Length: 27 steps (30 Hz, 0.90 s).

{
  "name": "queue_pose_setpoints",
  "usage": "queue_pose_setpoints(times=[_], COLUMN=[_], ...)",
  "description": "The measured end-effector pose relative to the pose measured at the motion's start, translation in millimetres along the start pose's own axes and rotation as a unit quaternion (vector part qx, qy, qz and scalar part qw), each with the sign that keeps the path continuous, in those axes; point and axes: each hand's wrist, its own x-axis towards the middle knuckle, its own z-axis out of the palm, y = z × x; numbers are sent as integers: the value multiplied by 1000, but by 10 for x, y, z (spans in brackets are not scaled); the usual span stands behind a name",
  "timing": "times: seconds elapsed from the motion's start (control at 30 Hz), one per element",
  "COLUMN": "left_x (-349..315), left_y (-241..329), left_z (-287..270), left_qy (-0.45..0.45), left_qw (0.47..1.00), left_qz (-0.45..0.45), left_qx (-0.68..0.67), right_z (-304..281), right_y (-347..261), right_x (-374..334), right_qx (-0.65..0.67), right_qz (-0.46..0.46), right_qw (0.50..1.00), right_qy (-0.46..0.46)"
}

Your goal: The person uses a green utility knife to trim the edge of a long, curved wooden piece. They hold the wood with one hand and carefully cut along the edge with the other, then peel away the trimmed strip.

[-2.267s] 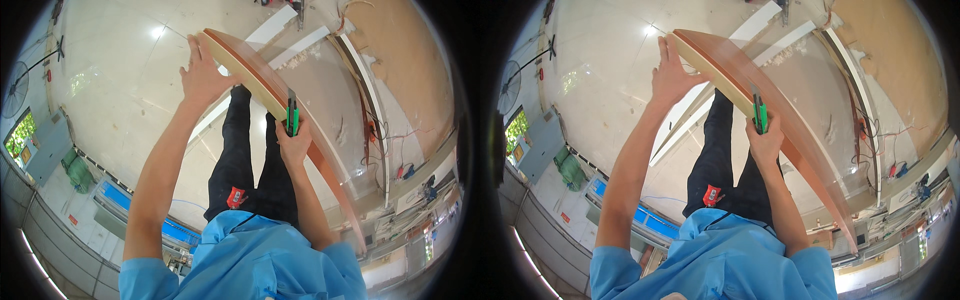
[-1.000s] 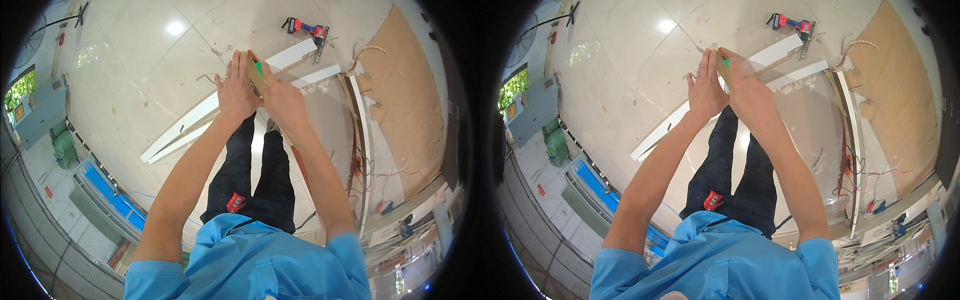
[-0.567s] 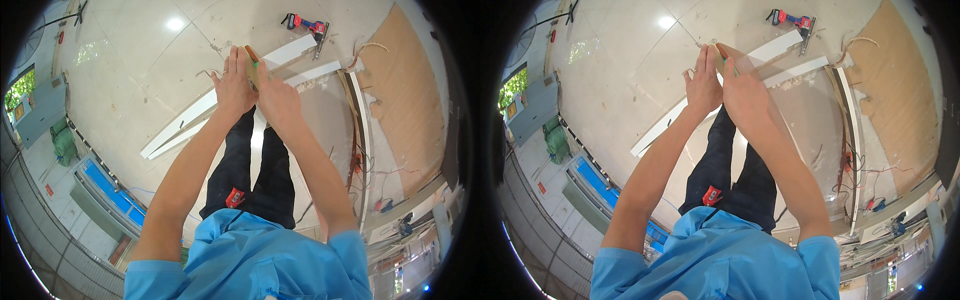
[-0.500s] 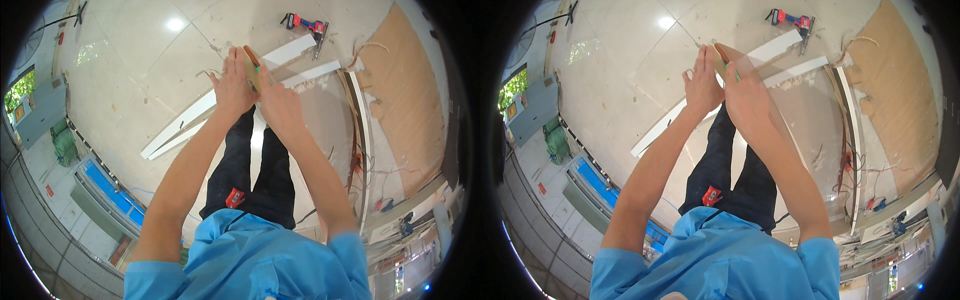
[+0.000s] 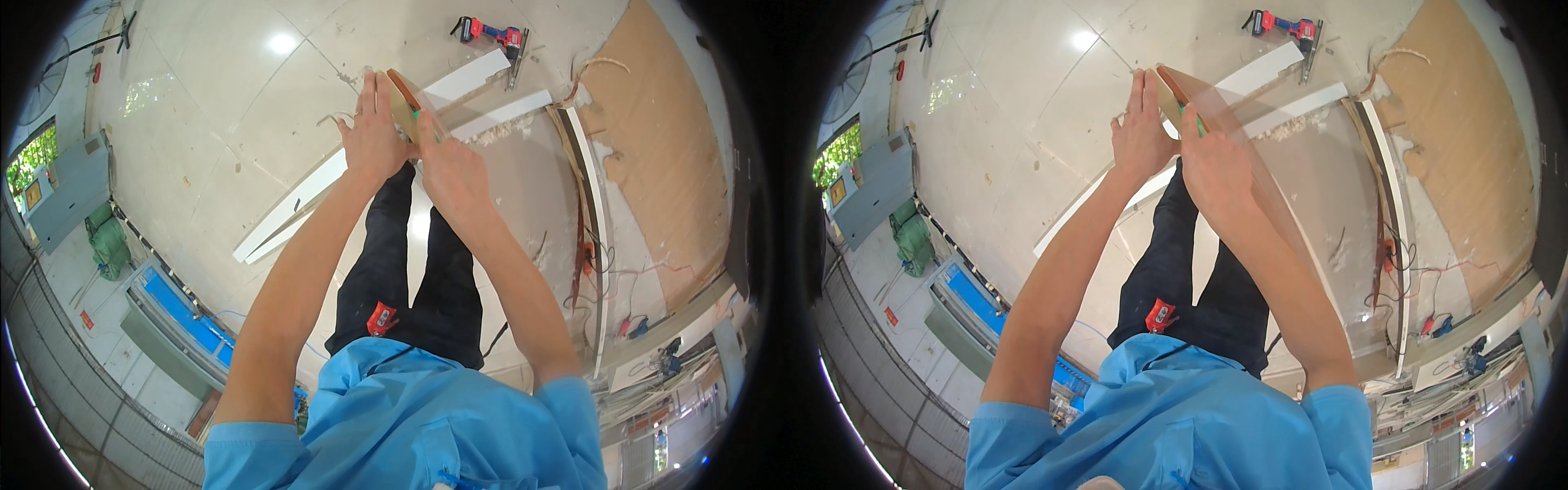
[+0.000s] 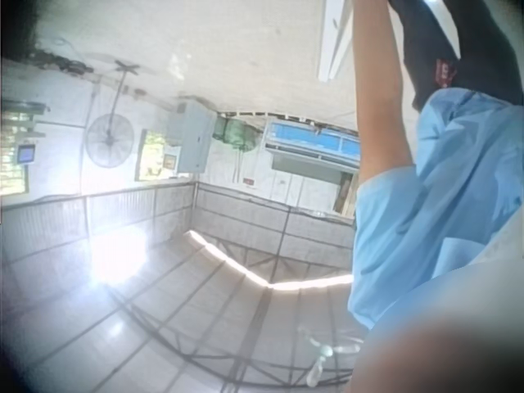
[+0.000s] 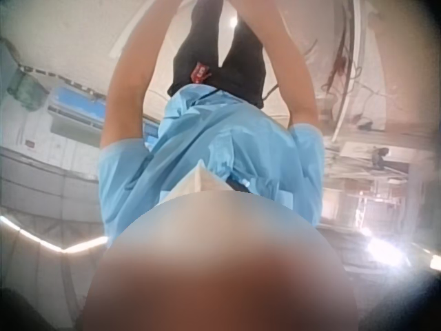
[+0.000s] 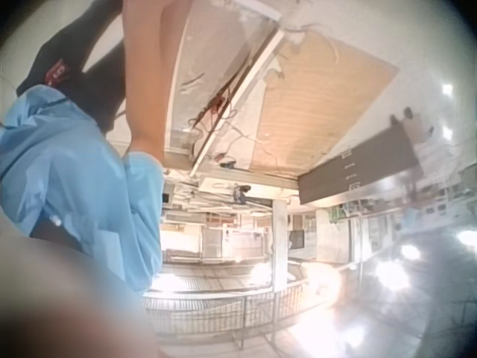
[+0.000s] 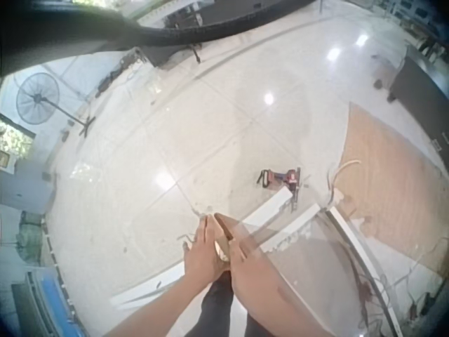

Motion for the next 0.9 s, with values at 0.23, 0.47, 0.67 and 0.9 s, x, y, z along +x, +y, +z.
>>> queue_pose_setpoints(times=[0.23, 0.47, 0.67, 0.9], left_x=[7, -5, -11, -5], left_y=[68, 59, 34, 39], left_z=[-88, -82, -65, -60], left_qy=[-40, -37, -20, -22], left_qw=[998, 998, 998, 998], left_qz=[-34, -26, -13, -19], left_qx=[-31, -47, -64, -64], right_z=[9, -54, -129, -96], right_y=[6, -10, -20, 5], right_x=[4, -39, -66, -73], right_qx=[7, -34, -22, -30], right_qz=[0, 1, 13, 4], right_qw=[1000, 999, 998, 999], right_qy=[-9, -18, -54, -31])
